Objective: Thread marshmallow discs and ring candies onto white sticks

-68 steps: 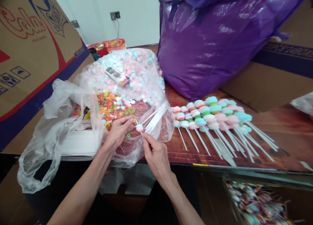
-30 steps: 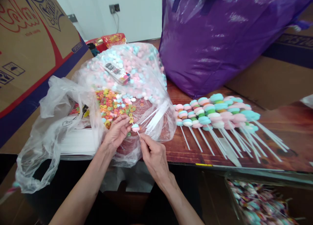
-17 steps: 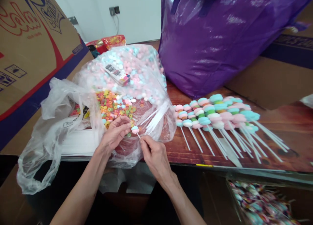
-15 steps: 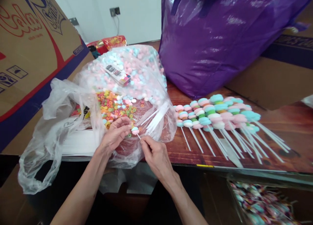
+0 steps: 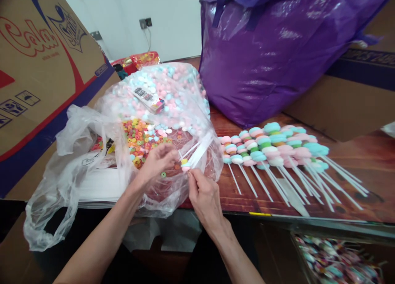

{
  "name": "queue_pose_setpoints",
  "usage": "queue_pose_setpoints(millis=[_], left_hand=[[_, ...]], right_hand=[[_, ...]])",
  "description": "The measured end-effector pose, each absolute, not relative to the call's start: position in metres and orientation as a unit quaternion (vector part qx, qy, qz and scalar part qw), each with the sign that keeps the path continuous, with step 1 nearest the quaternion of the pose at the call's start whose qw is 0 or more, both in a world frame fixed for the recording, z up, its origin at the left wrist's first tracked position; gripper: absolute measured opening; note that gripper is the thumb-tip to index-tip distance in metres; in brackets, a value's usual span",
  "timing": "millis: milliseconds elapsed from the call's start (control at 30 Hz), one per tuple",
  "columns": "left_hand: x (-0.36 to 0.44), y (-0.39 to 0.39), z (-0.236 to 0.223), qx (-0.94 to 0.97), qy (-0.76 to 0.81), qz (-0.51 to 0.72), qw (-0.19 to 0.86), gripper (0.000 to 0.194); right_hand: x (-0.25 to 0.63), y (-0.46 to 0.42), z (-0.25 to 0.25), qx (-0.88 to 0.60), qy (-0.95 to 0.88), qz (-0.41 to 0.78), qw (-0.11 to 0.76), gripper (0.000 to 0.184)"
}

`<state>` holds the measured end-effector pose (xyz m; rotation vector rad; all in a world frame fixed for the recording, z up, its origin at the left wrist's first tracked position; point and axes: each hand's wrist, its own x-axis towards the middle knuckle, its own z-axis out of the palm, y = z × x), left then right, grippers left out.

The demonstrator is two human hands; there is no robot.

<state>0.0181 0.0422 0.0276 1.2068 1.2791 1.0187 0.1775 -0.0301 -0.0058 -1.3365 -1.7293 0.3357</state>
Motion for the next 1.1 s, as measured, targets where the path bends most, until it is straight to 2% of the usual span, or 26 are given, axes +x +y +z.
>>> queue_pose_setpoints(millis=[33,100,133,233,333,500,633,767,833,900,1000,1100], left_hand=[[0.015,0.055,0.032,0.574,0.585,0.414,0.396,0.015],[0.008,0.083,0.04,0.674,0.651,0.305,0.17,0.028],[0.006,0.095,0.044,0.707,0.661,0.23,0.104,0.034],[0.002,0.121,0.049,0.765,0.643,0.032,0.01,0.038],[0.004,0.13,0.049,0.788,0.611,-0.065,-0.019,0.036],[0.006,0.125,0.048,0.785,0.617,-0.056,-0.005,0.034],[-0.001,0.12,0.048,0.767,0.636,0.062,0.051,0.027],[-0.008,0.105,0.048,0.726,0.604,0.228,0.237,0.006],[-0.009,0.094,0.044,0.69,0.573,0.261,0.357,0.01],[-0.009,0.083,0.037,0.665,0.556,0.252,0.43,0.013],[-0.01,0.071,0.025,0.665,0.566,0.235,0.427,0.011],[-0.013,0.062,0.022,0.687,0.547,0.244,0.411,0.016]], right_hand=[[0.18,-0.029,-0.006,-0.548,-0.694,0.133,0.448,0.024],[0.183,-0.028,-0.008,-0.559,-0.685,0.143,0.445,0.026],[0.184,-0.028,-0.009,-0.562,-0.681,0.15,0.444,0.026],[0.183,-0.03,-0.013,-0.566,-0.672,0.17,0.446,0.025],[0.183,-0.032,-0.014,-0.565,-0.666,0.181,0.452,0.025],[0.183,-0.031,-0.013,-0.564,-0.662,0.199,0.451,0.025],[0.182,-0.032,-0.014,-0.566,-0.659,0.205,0.451,0.025],[0.182,-0.031,-0.014,-0.568,-0.662,0.194,0.449,0.025],[0.182,-0.031,-0.014,-0.569,-0.664,0.192,0.446,0.025],[0.182,-0.031,-0.014,-0.57,-0.665,0.193,0.442,0.026],[0.182,-0.031,-0.012,-0.572,-0.663,0.2,0.439,0.026],[0.182,-0.032,-0.012,-0.572,-0.66,0.206,0.442,0.026]])
